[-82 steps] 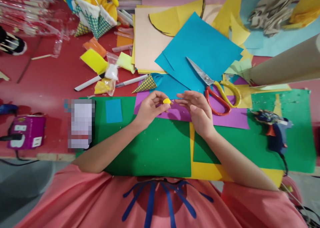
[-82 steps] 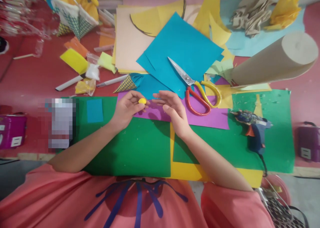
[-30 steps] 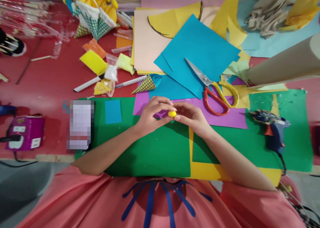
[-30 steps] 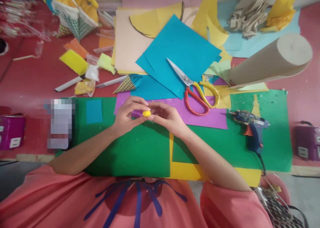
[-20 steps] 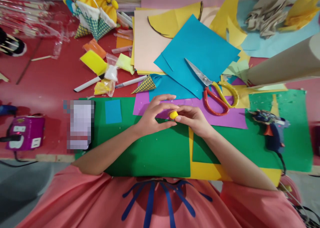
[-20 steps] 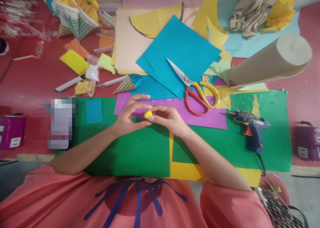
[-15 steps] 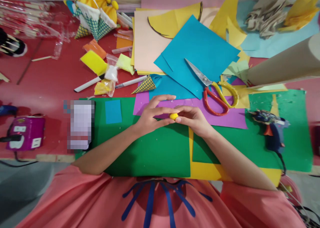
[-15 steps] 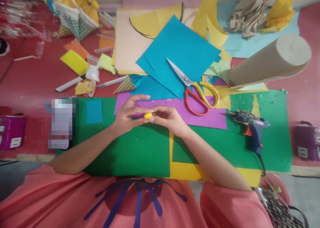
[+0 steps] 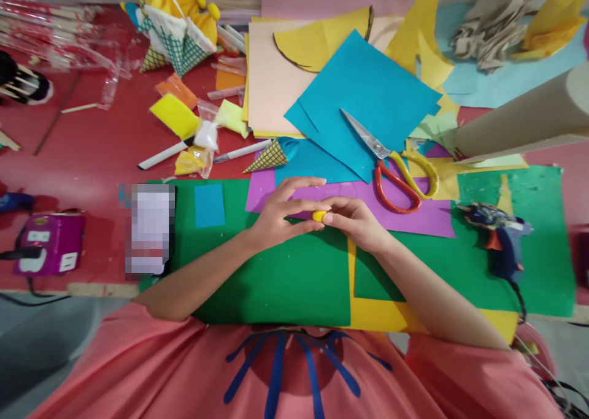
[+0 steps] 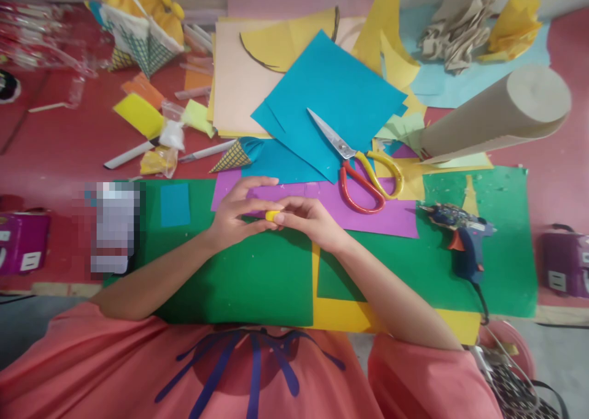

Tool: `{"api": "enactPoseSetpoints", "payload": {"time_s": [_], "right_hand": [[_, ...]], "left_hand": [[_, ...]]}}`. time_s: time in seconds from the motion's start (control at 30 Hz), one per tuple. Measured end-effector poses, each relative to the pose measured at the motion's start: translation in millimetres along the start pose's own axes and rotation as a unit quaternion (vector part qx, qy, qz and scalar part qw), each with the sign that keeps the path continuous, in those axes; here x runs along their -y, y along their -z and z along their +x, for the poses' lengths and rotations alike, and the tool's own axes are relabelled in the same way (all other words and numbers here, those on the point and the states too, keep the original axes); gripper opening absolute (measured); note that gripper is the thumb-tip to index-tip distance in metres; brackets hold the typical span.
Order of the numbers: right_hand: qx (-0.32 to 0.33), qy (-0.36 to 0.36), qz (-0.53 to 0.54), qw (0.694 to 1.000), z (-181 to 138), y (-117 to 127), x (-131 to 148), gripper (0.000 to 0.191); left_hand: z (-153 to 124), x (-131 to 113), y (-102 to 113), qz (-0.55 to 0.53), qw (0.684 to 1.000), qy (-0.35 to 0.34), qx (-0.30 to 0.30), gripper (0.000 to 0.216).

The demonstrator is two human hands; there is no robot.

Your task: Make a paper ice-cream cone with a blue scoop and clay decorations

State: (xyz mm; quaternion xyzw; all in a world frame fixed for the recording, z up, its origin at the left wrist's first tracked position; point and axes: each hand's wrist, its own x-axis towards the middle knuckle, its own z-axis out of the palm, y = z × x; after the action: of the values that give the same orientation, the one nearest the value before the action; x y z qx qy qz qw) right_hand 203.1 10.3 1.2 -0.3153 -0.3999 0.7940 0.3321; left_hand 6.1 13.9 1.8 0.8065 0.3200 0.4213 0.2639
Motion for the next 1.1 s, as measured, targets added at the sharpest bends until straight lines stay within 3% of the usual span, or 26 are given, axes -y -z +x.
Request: {"api": "enactPoseSetpoints", "payload": {"time_s": [0.17,0.33,0.57,0.73,0.93,1.1], "right_hand": [[0.027,-0.014,-0.008,1.000,0.3,-1.7,-0.2,0.030],[0.005,-0.017,0.008,1.000,0.0,-1.4,3.2,0.022],[0.019,-0.021,0.024,0.999,1.1,-1.3,-1.6,0.028],[0.005,-0.026,0.036,0.999,1.0,-2.7,-0.8,0.022],[0.008,-0.042,0.073,0.996,0.7,-4.4,-1.1,0.028],[0.004,-0.034,0.056,0.998,1.5,-5.5,-0.2,0.025]], "left_hand": [[0.0,-1.0,-0.8,0.013,1.000,-0.006,-0.021,0.021],[0.8,-0.4,-1.4,-0.007,1.000,0.004,0.008,0.039],[-1.3,1.4,-2.6,0.013,1.000,0.013,-0.007,0.025],[1.1,-0.3,-3.0,0.016,1.000,0.019,0.012,0.038],[0.0,0.9,-3.3,0.013,1.000,0.005,-0.012,0.025],[1.3,-0.8,-3.5,0.013,1.000,0.013,0.010,0.035]]}}
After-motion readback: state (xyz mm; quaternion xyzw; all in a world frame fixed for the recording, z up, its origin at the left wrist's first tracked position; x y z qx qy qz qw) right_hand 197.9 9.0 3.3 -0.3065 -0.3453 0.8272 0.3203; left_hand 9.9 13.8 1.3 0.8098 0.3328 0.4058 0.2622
